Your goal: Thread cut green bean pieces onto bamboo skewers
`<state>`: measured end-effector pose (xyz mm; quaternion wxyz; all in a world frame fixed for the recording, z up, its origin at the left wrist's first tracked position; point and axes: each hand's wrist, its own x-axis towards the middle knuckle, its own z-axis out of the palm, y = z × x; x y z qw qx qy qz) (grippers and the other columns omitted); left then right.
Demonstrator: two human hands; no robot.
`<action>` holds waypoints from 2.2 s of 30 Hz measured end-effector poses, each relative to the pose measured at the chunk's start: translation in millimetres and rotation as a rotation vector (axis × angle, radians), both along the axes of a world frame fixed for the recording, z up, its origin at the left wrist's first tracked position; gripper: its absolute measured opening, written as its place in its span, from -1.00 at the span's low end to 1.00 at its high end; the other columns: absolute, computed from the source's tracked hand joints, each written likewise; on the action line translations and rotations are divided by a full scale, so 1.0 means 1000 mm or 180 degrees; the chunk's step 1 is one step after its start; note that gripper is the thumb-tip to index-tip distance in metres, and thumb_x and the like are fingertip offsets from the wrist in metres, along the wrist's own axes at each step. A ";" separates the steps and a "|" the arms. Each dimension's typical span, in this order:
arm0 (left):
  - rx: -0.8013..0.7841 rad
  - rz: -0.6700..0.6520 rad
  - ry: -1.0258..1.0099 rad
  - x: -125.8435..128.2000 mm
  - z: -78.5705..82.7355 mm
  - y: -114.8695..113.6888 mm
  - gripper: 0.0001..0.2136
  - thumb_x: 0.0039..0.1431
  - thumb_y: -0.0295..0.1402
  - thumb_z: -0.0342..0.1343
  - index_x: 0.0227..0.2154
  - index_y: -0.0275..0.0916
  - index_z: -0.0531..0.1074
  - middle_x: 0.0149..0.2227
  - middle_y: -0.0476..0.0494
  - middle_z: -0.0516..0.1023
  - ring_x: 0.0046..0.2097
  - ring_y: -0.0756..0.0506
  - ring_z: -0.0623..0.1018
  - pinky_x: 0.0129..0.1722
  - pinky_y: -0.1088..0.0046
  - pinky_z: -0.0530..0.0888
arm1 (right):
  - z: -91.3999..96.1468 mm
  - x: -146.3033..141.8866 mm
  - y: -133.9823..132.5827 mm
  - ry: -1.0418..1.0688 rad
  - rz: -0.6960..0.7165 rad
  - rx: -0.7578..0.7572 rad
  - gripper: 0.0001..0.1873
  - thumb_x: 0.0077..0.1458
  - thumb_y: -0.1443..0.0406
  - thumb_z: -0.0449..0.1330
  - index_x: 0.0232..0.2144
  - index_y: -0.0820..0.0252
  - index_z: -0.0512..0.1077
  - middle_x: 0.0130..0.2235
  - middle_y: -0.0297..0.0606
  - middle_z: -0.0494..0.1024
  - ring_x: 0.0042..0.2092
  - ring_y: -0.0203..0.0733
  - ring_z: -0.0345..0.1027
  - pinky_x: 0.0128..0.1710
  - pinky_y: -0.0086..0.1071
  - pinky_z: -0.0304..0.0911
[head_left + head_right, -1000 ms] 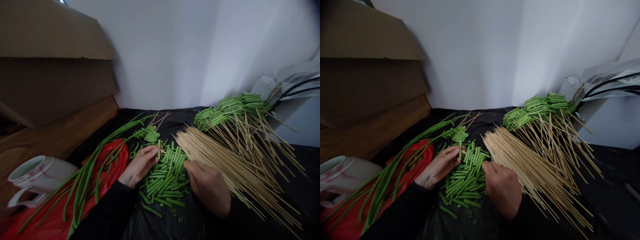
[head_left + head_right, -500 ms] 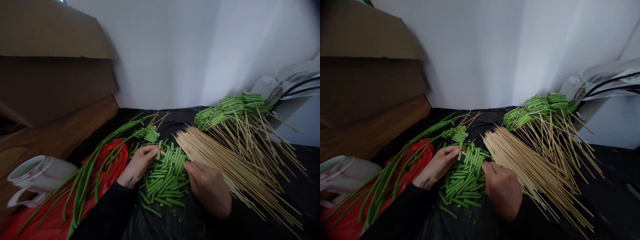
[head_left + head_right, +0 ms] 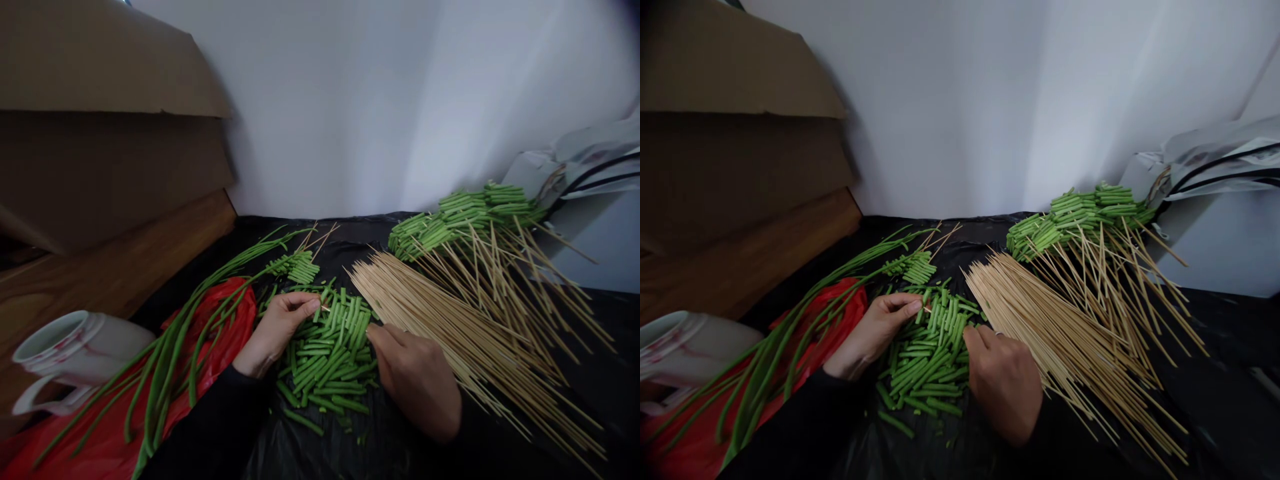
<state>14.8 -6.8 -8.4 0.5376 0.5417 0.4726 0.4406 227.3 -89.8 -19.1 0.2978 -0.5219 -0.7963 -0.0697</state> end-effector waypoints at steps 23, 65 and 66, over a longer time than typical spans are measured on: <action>-0.0092 0.0012 -0.0026 0.007 -0.005 -0.003 -0.78 -0.12 -0.25 0.36 -0.43 -0.30 0.63 -0.41 -0.16 0.63 -0.36 -0.06 0.51 -0.26 0.44 0.39 | -0.005 -0.001 -0.001 0.0093 0.0004 -0.0134 -0.77 0.13 0.48 -0.04 -0.44 0.15 0.34 -0.51 -0.37 0.39 -0.51 -0.30 0.17 -0.48 -0.31 -0.18; -0.0033 -0.0157 -0.0226 0.007 -0.007 -0.003 -0.71 0.04 -0.17 0.23 -0.29 -0.29 0.60 -0.44 -0.08 0.55 -0.38 0.00 0.45 -0.32 0.51 0.38 | -0.001 0.001 0.001 0.0043 0.0001 -0.0021 -0.78 0.21 0.42 -0.04 -0.40 0.16 0.36 -0.50 -0.37 0.39 -0.50 -0.29 0.18 -0.45 -0.32 -0.15; -0.0035 -0.0174 -0.0207 0.005 -0.005 -0.002 -0.70 0.07 -0.15 0.21 -0.27 -0.29 0.60 -0.41 -0.11 0.57 -0.36 -0.01 0.47 -0.30 0.49 0.39 | -0.001 0.002 0.001 0.0028 -0.0014 0.0015 -0.78 0.21 0.42 -0.04 -0.40 0.16 0.37 -0.50 -0.37 0.38 -0.51 -0.29 0.18 -0.45 -0.31 -0.15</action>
